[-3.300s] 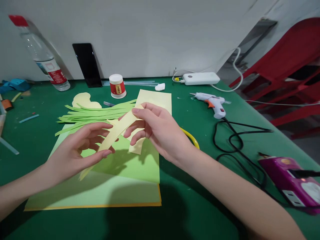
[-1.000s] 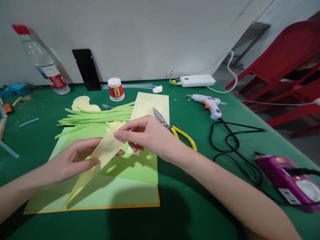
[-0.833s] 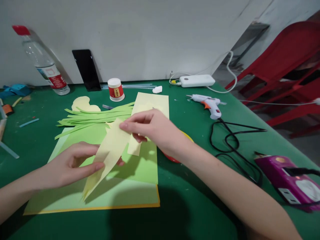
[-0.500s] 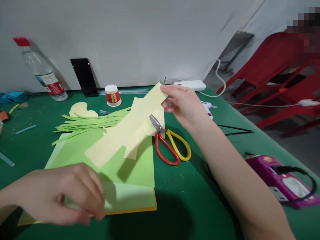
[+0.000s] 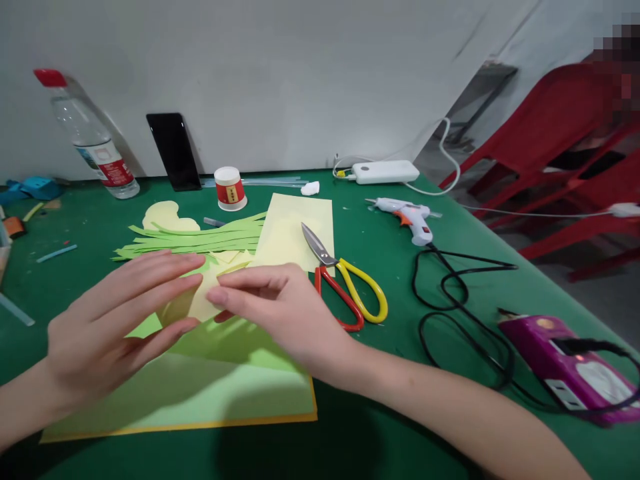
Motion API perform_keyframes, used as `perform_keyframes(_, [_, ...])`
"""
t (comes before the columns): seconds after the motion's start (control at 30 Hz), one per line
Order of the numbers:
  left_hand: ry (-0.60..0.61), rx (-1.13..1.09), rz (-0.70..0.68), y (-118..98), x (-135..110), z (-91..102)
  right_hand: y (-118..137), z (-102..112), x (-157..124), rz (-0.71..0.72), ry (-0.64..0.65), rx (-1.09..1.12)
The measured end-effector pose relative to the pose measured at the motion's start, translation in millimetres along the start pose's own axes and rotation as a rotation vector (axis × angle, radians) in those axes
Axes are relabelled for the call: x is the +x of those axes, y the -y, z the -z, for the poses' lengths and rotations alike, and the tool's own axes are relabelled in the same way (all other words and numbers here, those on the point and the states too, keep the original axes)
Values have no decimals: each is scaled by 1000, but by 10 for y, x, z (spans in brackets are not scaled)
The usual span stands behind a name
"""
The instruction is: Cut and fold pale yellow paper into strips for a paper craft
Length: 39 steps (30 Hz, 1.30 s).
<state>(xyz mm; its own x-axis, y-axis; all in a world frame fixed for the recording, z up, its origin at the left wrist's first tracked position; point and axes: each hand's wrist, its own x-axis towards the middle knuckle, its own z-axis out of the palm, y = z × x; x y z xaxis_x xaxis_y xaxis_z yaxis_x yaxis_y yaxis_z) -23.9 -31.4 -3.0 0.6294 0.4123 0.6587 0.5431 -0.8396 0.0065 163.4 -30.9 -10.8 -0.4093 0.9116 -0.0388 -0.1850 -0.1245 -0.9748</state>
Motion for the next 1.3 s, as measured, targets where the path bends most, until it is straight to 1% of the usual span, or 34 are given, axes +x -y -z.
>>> perform_keyframes(0.13, [-21,10,-25,33,-19,-31,-40,-18,-32,1,21,-75])
perform_keyframes(0.2, [-38,-11,-22,31,-26,-31,-61,-13,-29,44,10,-151])
perform_keyframes(0.23, [-44,-16,-19,27,-27,-30,-72,-8,-21,107,-3,-206])
perform_keyframes(0.27, [-49,-19,-14,21,-26,-29,-85,-1,-9,210,-25,-276])
perform_keyframes(0.37, [-29,-22,-4,3,-15,-28,-120,32,36,604,-118,-539])
perform_keyframes(0.4, [-14,-25,-3,-3,-11,-27,-127,44,48,698,-131,-612])
perform_keyframes(0.43, [-1,-30,-1,-8,-8,-26,-131,54,57,756,-125,-664])
perform_keyframes(0.47, [9,-34,2,-13,-5,-25,-131,60,61,786,-103,-699])
perform_keyframes(0.57, [21,-56,7,-22,-5,-29,-121,54,55,800,-49,-729])
perform_keyframes(0.83, [64,-103,78,-4,-38,-60,-80,2,33,823,-143,-698])
perform_keyframes(0.9, [88,-153,107,-10,-32,-53,-57,11,33,827,-157,-714])
perform_keyframes(0.97, [117,-249,141,-23,-16,-45,-32,26,37,823,-144,-727])
perform_keyframes(1.03, [151,-359,186,-37,5,-41,-9,38,43,787,-93,-730])
perform_keyframes(1.17, [230,-503,260,-58,25,-48,11,31,47,620,70,-715])
perform_keyframes(1.23, [268,-552,301,-61,20,-52,17,22,40,563,77,-713])
perform_keyframes(1.3, [325,-596,365,-59,13,-50,36,25,29,511,42,-715])
